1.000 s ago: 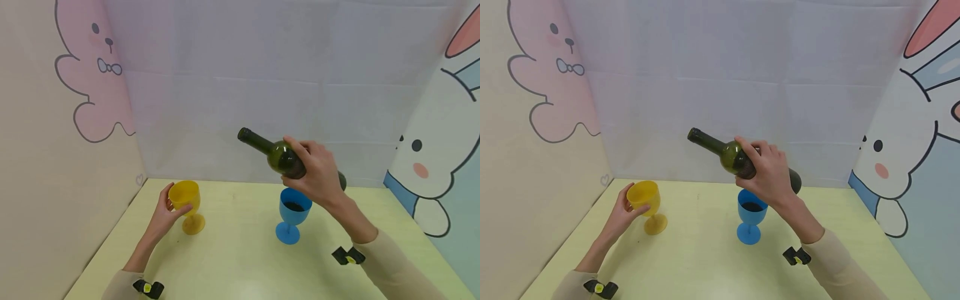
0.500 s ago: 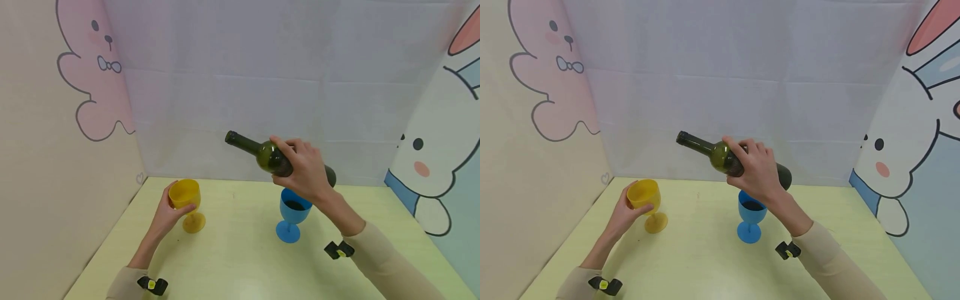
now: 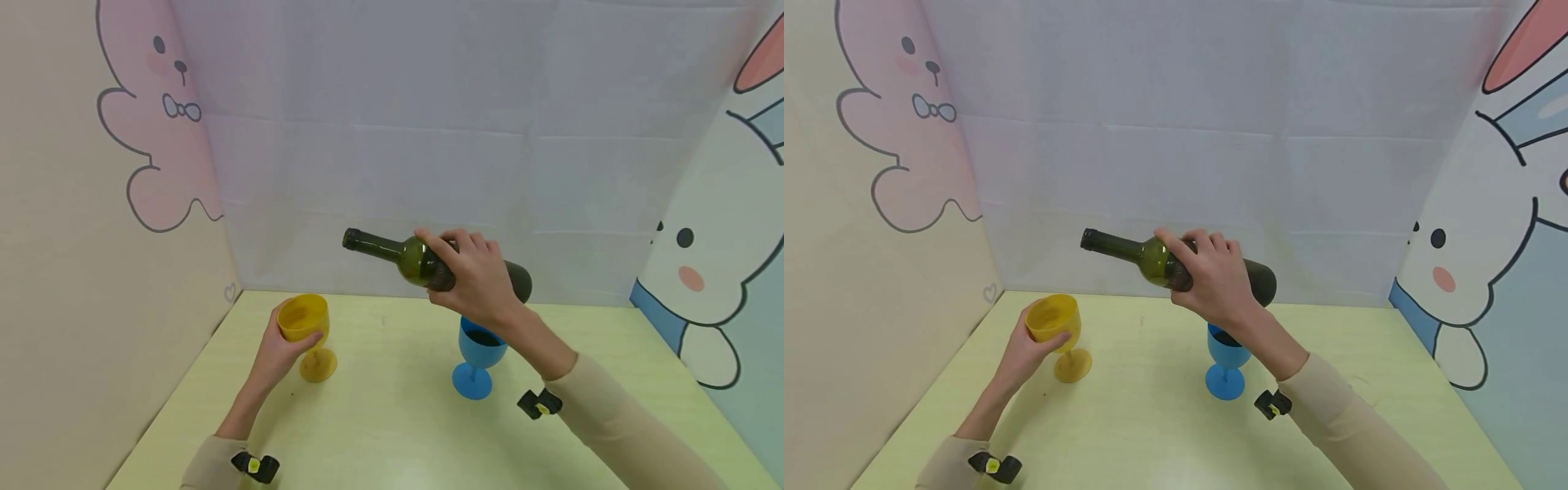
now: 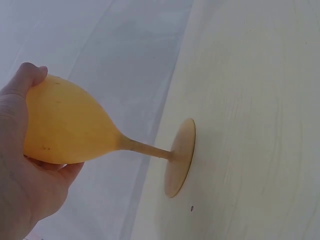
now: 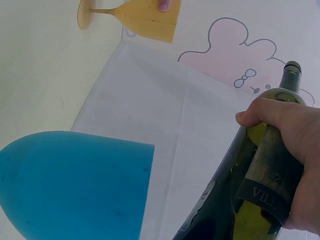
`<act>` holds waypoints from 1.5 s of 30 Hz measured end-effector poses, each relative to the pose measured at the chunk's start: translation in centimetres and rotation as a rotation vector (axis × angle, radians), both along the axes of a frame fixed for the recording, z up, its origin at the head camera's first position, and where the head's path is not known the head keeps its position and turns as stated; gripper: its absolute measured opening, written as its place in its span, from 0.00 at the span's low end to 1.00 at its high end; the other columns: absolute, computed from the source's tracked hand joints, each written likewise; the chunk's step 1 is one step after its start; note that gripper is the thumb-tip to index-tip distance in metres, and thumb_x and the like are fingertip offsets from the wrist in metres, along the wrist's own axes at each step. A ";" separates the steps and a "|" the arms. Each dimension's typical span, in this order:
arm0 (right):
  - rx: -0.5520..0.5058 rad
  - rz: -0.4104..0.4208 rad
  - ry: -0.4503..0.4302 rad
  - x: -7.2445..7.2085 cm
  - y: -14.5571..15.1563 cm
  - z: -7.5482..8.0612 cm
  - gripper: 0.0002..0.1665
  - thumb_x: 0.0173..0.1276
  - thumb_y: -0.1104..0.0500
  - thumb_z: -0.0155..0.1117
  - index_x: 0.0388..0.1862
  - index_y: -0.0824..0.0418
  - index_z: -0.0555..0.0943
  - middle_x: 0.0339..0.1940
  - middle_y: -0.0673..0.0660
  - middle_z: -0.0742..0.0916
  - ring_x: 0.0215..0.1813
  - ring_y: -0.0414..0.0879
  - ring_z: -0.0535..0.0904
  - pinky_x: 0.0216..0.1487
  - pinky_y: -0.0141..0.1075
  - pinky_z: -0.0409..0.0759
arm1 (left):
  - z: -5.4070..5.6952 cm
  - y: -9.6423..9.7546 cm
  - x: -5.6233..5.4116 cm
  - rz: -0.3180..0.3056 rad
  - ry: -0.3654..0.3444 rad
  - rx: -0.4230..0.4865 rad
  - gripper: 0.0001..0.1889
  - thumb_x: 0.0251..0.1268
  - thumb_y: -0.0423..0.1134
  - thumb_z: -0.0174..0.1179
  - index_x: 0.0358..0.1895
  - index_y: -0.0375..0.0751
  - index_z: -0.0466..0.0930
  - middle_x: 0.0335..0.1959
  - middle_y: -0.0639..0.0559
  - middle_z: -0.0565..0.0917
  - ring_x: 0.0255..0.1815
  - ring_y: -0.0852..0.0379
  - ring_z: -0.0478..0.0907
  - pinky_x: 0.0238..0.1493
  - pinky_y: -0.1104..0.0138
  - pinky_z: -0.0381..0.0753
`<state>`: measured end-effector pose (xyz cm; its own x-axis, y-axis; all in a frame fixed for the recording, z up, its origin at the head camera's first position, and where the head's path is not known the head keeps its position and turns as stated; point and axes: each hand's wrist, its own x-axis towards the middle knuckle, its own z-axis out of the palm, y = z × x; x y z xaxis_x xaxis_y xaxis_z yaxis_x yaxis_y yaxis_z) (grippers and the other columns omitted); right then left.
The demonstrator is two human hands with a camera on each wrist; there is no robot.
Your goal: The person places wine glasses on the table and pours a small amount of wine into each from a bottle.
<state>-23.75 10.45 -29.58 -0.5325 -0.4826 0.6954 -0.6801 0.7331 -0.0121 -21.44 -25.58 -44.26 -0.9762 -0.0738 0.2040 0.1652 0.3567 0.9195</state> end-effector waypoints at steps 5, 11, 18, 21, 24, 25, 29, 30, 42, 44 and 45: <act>0.048 -0.003 -0.014 0.0 -1.0 -0.1 0.54 0.49 0.52 0.78 0.76 0.42 0.63 0.57 0.61 0.79 0.52 0.61 0.75 0.49 0.55 0.72 | -0.1 0.2 0.1 0.005 -0.015 -0.004 0.46 0.58 0.43 0.73 0.75 0.45 0.53 0.61 0.42 0.73 0.54 0.50 0.72 0.52 0.67 0.76; 0.102 -0.006 -0.018 -0.2 -2.1 -0.4 0.54 0.50 0.54 0.77 0.76 0.42 0.63 0.58 0.60 0.78 0.53 0.59 0.74 0.53 0.54 0.71 | -0.1 0.3 -0.1 -0.011 -0.027 0.010 0.47 0.59 0.44 0.72 0.76 0.47 0.50 0.63 0.42 0.71 0.57 0.48 0.72 0.55 0.64 0.75; 0.152 -0.008 -0.026 -0.5 -3.2 -0.8 0.54 0.53 0.52 0.76 0.77 0.41 0.60 0.60 0.58 0.77 0.57 0.58 0.72 0.59 0.53 0.69 | -0.4 0.0 -0.3 -0.009 -0.022 -0.014 0.47 0.59 0.46 0.72 0.75 0.47 0.50 0.63 0.43 0.70 0.58 0.46 0.72 0.56 0.61 0.75; 0.180 -0.013 -0.027 -0.7 -3.6 -1.0 0.54 0.53 0.52 0.77 0.77 0.41 0.61 0.59 0.58 0.77 0.56 0.58 0.73 0.57 0.53 0.69 | -0.5 -0.1 -0.4 -0.007 -0.016 -0.012 0.47 0.59 0.46 0.72 0.75 0.47 0.50 0.63 0.43 0.71 0.57 0.47 0.72 0.56 0.60 0.75; 0.204 -0.019 -0.028 -0.7 -4.1 -1.3 0.53 0.52 0.52 0.78 0.76 0.41 0.63 0.58 0.58 0.78 0.55 0.57 0.73 0.56 0.53 0.70 | -0.4 0.0 -0.3 -0.002 -0.020 -0.011 0.47 0.59 0.46 0.72 0.75 0.47 0.50 0.62 0.43 0.71 0.57 0.47 0.72 0.55 0.62 0.75; 0.214 -0.023 -0.028 -0.7 -4.3 -1.3 0.53 0.52 0.52 0.78 0.76 0.41 0.63 0.58 0.58 0.78 0.55 0.57 0.73 0.56 0.52 0.71 | -0.4 0.0 -0.3 -0.001 -0.021 -0.014 0.47 0.59 0.46 0.72 0.75 0.46 0.51 0.62 0.43 0.71 0.56 0.47 0.72 0.55 0.62 0.75; 0.266 -0.044 -0.032 -0.6 -4.9 -1.6 0.55 0.52 0.48 0.80 0.76 0.39 0.62 0.58 0.58 0.78 0.56 0.57 0.73 0.56 0.52 0.71 | -0.3 0.0 -0.2 -0.003 -0.014 -0.019 0.46 0.59 0.46 0.72 0.75 0.46 0.51 0.62 0.42 0.72 0.56 0.47 0.72 0.54 0.63 0.75; 0.281 -0.050 -0.032 -0.6 -5.1 -1.7 0.56 0.51 0.47 0.81 0.77 0.39 0.61 0.58 0.58 0.78 0.56 0.56 0.73 0.56 0.52 0.71 | -0.4 0.0 -0.3 -0.004 -0.012 -0.022 0.46 0.59 0.46 0.72 0.75 0.46 0.51 0.62 0.42 0.72 0.56 0.48 0.72 0.54 0.63 0.75; 0.435 -0.069 -0.001 -0.4 -6.8 -2.6 0.56 0.53 0.44 0.80 0.77 0.37 0.59 0.59 0.58 0.77 0.57 0.56 0.72 0.58 0.50 0.71 | -0.4 -0.1 -0.3 -0.018 -0.009 -0.001 0.47 0.59 0.47 0.72 0.75 0.49 0.51 0.61 0.45 0.71 0.56 0.50 0.72 0.53 0.67 0.77; 0.447 -0.068 0.003 -0.4 -7.0 -2.7 0.56 0.53 0.45 0.80 0.77 0.38 0.59 0.59 0.58 0.77 0.57 0.57 0.73 0.59 0.50 0.71 | -0.3 -0.1 -0.3 -0.020 -0.015 -0.001 0.46 0.59 0.47 0.72 0.75 0.49 0.50 0.62 0.45 0.71 0.56 0.50 0.72 0.53 0.68 0.77; 0.455 -0.070 0.007 -0.4 -7.1 -2.7 0.56 0.53 0.45 0.80 0.77 0.38 0.59 0.59 0.59 0.77 0.57 0.57 0.73 0.59 0.50 0.71 | -0.2 -0.1 -0.2 -0.022 -0.020 0.000 0.46 0.60 0.46 0.71 0.75 0.49 0.50 0.62 0.45 0.71 0.56 0.50 0.72 0.53 0.68 0.77</act>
<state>-24.14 3.35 -32.31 -0.5710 -0.7027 0.4244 -0.6274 0.7070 0.3264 -21.67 -25.65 -44.50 -0.9815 -0.0518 0.1841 0.1544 0.3530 0.9228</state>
